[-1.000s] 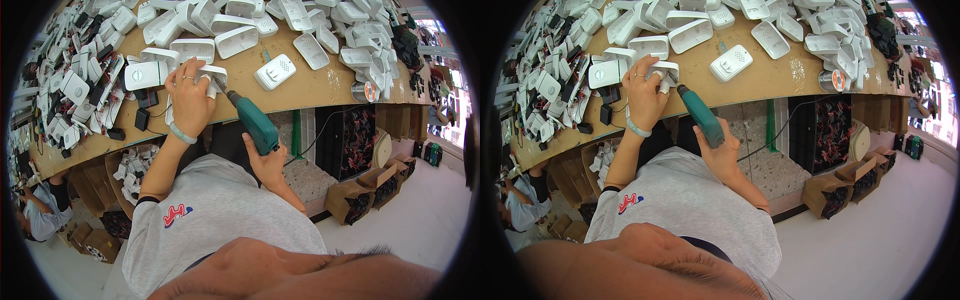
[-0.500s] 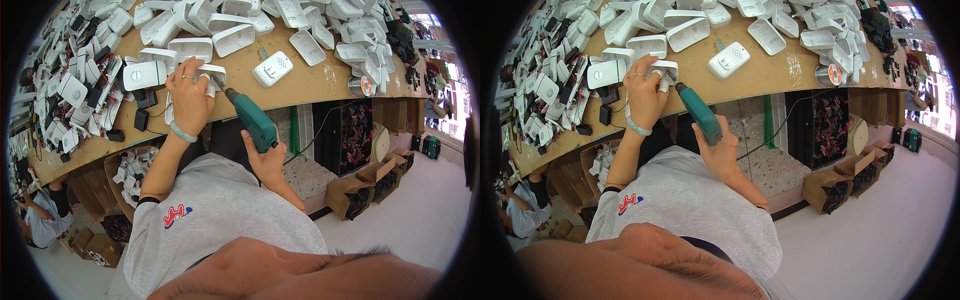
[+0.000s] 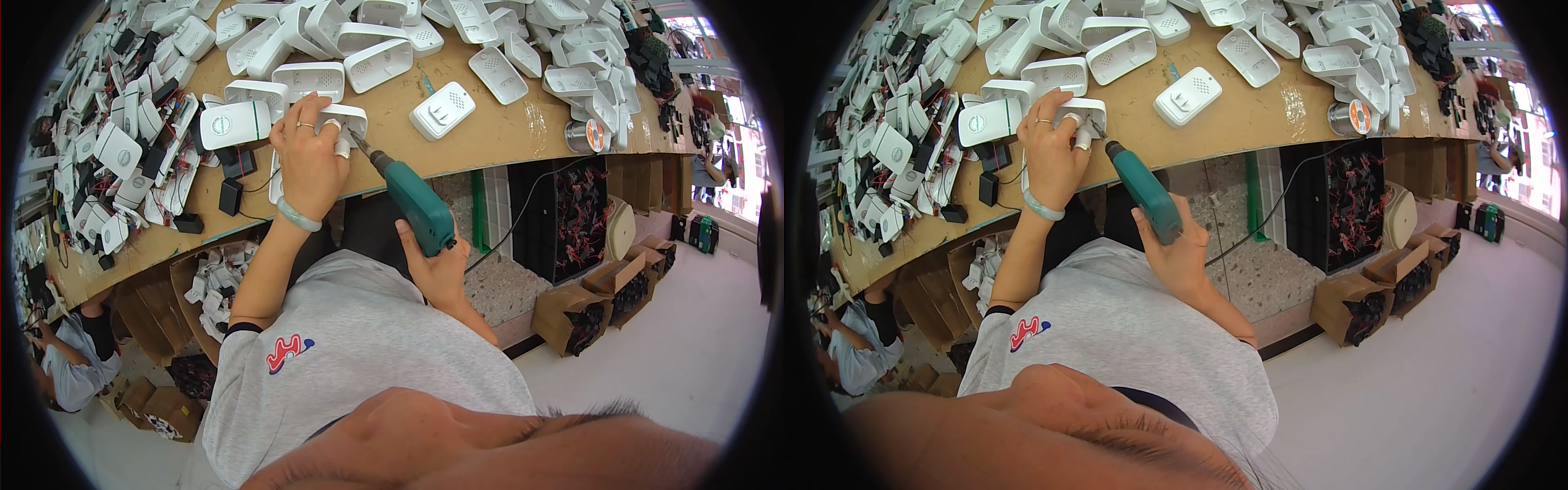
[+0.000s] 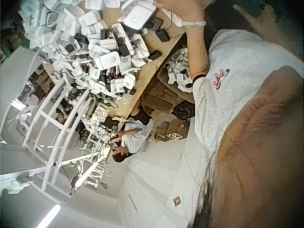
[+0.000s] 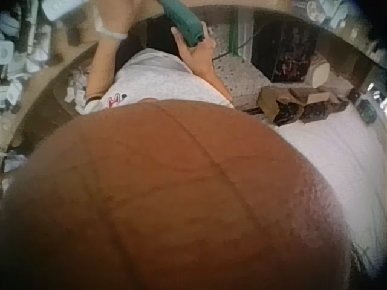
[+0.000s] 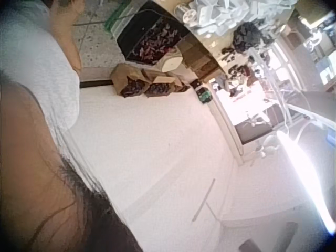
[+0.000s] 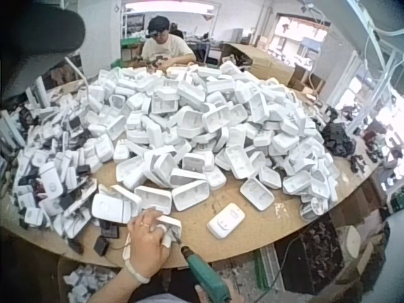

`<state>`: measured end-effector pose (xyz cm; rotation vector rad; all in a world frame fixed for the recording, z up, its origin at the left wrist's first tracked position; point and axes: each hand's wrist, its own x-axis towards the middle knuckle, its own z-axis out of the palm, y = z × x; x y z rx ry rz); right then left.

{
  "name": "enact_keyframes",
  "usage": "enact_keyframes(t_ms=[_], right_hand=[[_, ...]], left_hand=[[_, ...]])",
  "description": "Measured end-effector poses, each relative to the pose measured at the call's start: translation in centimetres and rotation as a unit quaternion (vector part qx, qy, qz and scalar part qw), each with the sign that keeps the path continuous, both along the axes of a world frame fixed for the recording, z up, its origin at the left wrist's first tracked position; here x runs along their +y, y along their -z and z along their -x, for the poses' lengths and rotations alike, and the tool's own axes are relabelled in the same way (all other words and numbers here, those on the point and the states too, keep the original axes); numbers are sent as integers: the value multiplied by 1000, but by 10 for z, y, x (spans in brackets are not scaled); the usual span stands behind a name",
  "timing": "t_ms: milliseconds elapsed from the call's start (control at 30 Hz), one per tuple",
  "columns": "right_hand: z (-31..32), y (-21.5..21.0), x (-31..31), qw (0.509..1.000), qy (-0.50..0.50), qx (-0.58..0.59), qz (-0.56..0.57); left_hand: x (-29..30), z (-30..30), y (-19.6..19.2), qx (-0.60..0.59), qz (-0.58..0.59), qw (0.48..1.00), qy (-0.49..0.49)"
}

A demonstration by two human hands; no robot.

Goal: The person assembles electronic devices by placing components into plastic casings and soldering them using a soldering gun.

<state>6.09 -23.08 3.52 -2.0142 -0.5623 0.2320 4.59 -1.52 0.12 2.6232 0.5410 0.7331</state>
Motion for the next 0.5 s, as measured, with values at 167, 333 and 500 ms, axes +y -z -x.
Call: enact_keyframes(t_ms=[167, 333, 500], right_hand=[[3, -3, -9, 1000, 8, 14, 12], [5, -3, -14, 998, 32, 50, 1], [6, 1, -18, 996, 41, 25, -78]], left_hand=[[0, 0, -1, 5, -17, 1000, -4], [-1, 2, -8, 12, -17, 1000, -4], [-6, 13, -16, -59, -30, 998, -13]])
